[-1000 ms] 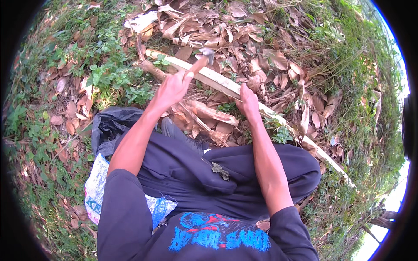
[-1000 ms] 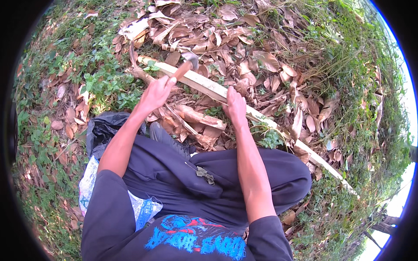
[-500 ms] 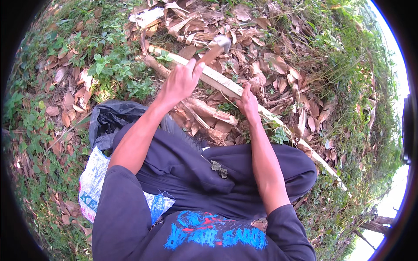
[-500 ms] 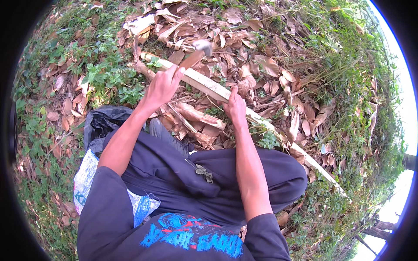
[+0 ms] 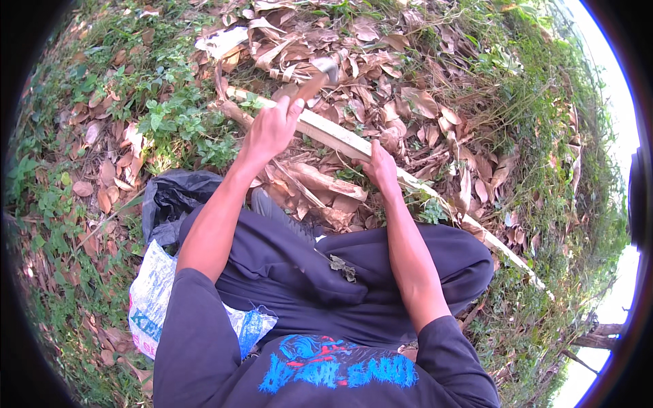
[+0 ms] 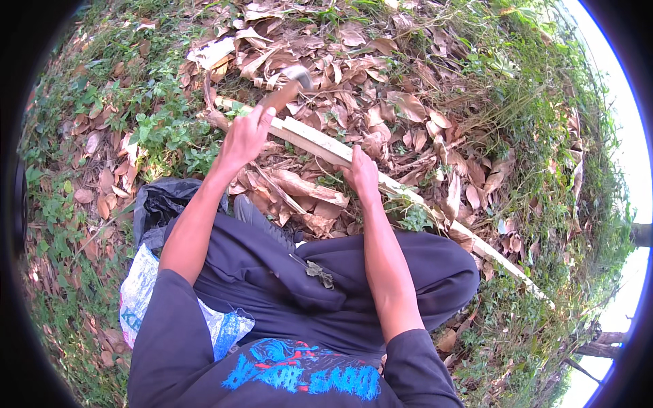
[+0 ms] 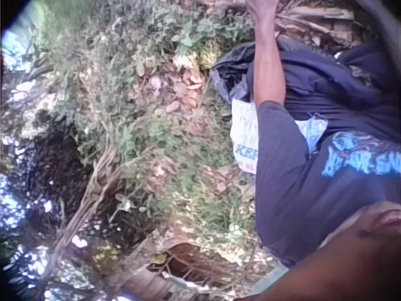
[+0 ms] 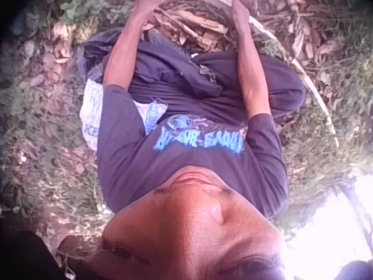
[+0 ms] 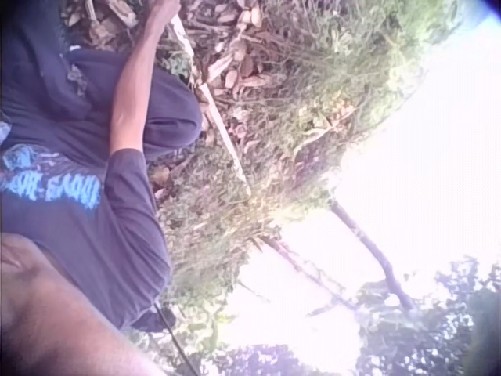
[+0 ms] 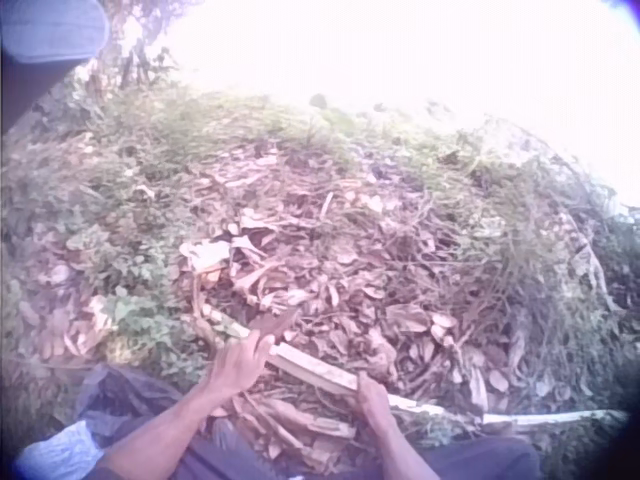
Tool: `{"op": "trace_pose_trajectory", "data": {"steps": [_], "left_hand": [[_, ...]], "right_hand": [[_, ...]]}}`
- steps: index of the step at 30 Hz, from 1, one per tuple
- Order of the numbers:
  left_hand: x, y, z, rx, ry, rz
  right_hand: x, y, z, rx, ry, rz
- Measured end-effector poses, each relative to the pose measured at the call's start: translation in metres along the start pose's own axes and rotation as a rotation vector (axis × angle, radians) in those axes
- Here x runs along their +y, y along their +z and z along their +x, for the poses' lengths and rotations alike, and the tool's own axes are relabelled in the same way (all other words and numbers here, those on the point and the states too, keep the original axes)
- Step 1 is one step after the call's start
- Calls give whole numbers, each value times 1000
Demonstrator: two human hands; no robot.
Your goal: The person sits on the ground and uses a small axe to split a long piece of wood into smaller sections. They repeatedly strike the wood with the axe, creating a pile of wood chips and split pieces.
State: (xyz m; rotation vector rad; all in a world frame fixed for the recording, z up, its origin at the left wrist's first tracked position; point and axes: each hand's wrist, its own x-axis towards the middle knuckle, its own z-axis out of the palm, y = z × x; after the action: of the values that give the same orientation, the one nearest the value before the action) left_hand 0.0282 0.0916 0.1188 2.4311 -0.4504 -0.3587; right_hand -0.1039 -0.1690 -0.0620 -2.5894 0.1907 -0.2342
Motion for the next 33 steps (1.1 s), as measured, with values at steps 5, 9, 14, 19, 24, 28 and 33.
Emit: {"op": "trace_pose_trajectory", "data": {"steps": [5,9,14,19,24,28,33], "left_hand": [[7,7,-9,241,181,-258],[-28,29,-1,-101,23,217],[-53,8,15,-58,-58,99],[-5,-23,1,18,-211,-535],[-11,-32,-25,148,-233,-961],[-16,-29,-19,177,-252,-1066],[-10,-19,-18,176,-298,-1098]], "right_hand": [[-12,-6,-3,10,68,-26],[-17,-19,-8,-39,77,-65],[-52,-101,-22,-159,-113,-325],[-87,-197,-48,-279,-13,89],[-121,-196,-73,-52,-99,456],[-227,-237,-127,-376,-473,1547],[-283,-232,-174,-736,-672,2012]]}}
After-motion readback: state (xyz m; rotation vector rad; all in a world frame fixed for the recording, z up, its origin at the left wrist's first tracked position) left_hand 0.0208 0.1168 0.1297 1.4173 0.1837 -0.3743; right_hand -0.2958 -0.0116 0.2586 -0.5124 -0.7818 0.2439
